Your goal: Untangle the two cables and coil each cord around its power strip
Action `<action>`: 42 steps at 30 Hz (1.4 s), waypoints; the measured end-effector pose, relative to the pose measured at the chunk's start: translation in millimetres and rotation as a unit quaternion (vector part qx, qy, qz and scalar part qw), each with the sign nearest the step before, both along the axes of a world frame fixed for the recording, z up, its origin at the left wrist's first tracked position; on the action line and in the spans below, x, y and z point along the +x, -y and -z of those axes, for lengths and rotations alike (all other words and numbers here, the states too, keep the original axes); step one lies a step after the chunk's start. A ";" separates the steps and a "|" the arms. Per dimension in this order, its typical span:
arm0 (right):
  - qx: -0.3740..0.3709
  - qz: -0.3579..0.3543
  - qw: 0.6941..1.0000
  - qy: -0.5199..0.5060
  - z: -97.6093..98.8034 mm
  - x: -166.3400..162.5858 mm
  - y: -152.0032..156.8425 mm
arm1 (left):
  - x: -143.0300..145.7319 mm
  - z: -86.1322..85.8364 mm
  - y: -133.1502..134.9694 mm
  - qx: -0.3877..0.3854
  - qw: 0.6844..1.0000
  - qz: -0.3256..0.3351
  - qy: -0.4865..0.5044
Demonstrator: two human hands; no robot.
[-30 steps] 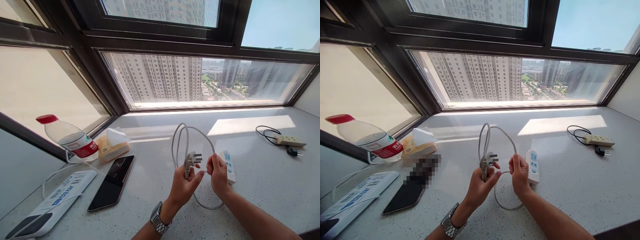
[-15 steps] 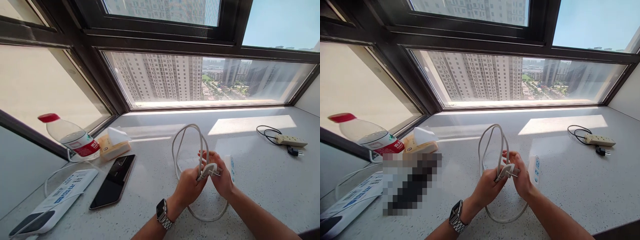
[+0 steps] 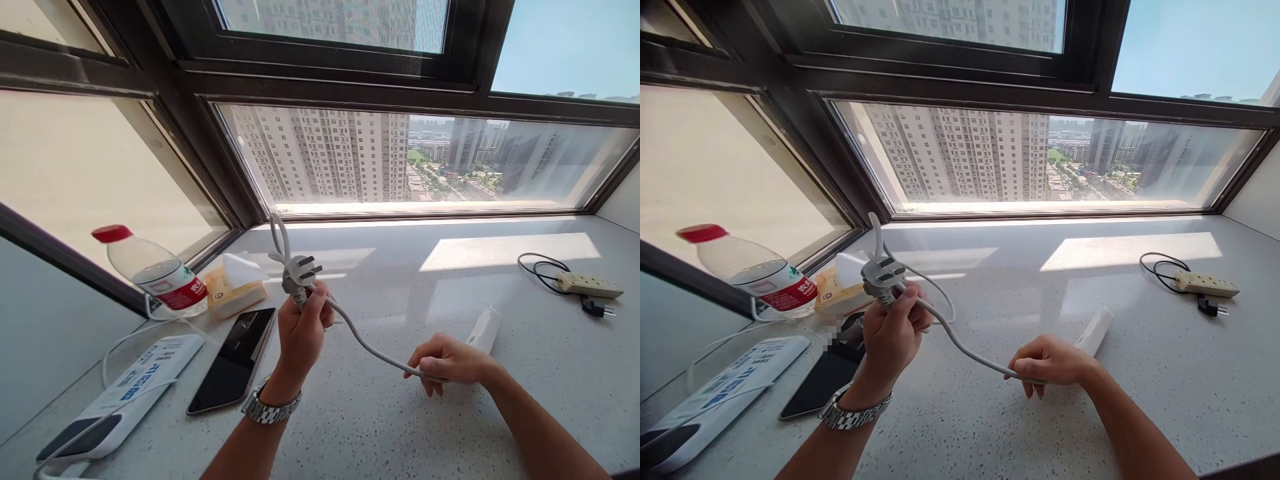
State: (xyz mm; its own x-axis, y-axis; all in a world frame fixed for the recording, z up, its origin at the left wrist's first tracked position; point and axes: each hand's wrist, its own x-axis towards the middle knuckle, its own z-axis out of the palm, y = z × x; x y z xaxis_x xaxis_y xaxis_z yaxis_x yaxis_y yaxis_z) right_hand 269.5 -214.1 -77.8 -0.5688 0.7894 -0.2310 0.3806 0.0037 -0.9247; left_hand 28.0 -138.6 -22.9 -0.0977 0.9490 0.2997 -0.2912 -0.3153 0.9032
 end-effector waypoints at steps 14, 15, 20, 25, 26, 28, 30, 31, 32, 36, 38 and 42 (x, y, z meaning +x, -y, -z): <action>0.214 0.210 0.849 0.435 5.0 -28.1 -4.8 | 11.6 -23.4 -19.5 -0.057 0.986 0.118 0.105; 0.198 0.212 0.849 0.441 1.4 -23.3 -2.9 | 8.2 -26.4 -21.5 -0.055 0.984 0.123 0.119; 0.093 0.189 0.909 0.360 -14.5 7.6 3.4 | -11.9 -43.3 -36.7 -0.082 0.972 0.118 0.189; -0.005 0.100 0.970 0.221 -15.5 36.8 2.9 | -25.2 -53.0 -42.7 -0.052 0.965 0.133 0.220; -0.022 0.091 0.973 0.212 -14.4 39.6 3.0 | -27.2 -54.3 -42.0 -0.032 0.968 0.123 0.214; -0.030 0.076 0.974 0.209 -12.1 38.6 4.5 | -30.8 -56.6 -39.6 -0.003 0.976 0.098 0.196; -0.003 0.073 0.969 0.235 -10.1 27.8 7.9 | -34.1 -58.3 -37.3 0.017 0.980 0.080 0.182; 0.025 0.076 0.964 0.255 -9.2 19.5 10.3 | -35.5 -58.9 -36.4 0.025 0.981 0.074 0.178; 0.059 0.079 0.956 0.275 -8.5 10.1 13.0 | -36.8 -59.4 -35.6 0.033 0.982 0.068 0.175; 0.144 0.076 0.926 0.340 -7.6 -21.0 21.3 | -39.3 -62.5 -31.5 0.060 0.984 0.053 0.157; 0.126 0.096 0.920 0.358 -7.4 -24.9 20.8 | -38.6 -66.8 -27.1 0.063 0.986 0.047 0.148; 0.191 0.212 0.880 0.378 -2.7 -13.0 11.1 | -34.9 -78.2 -13.8 0.025 0.987 0.055 0.149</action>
State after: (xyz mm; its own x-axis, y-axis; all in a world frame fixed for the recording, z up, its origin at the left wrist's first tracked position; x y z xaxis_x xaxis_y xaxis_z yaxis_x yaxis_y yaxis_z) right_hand 256.5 -225.2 -75.0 -0.0006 0.9961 -0.0887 0.9293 -0.0322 -0.3679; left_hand -6.9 -124.8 55.3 -0.0858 0.9436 0.3197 -0.5760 -0.3088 0.7569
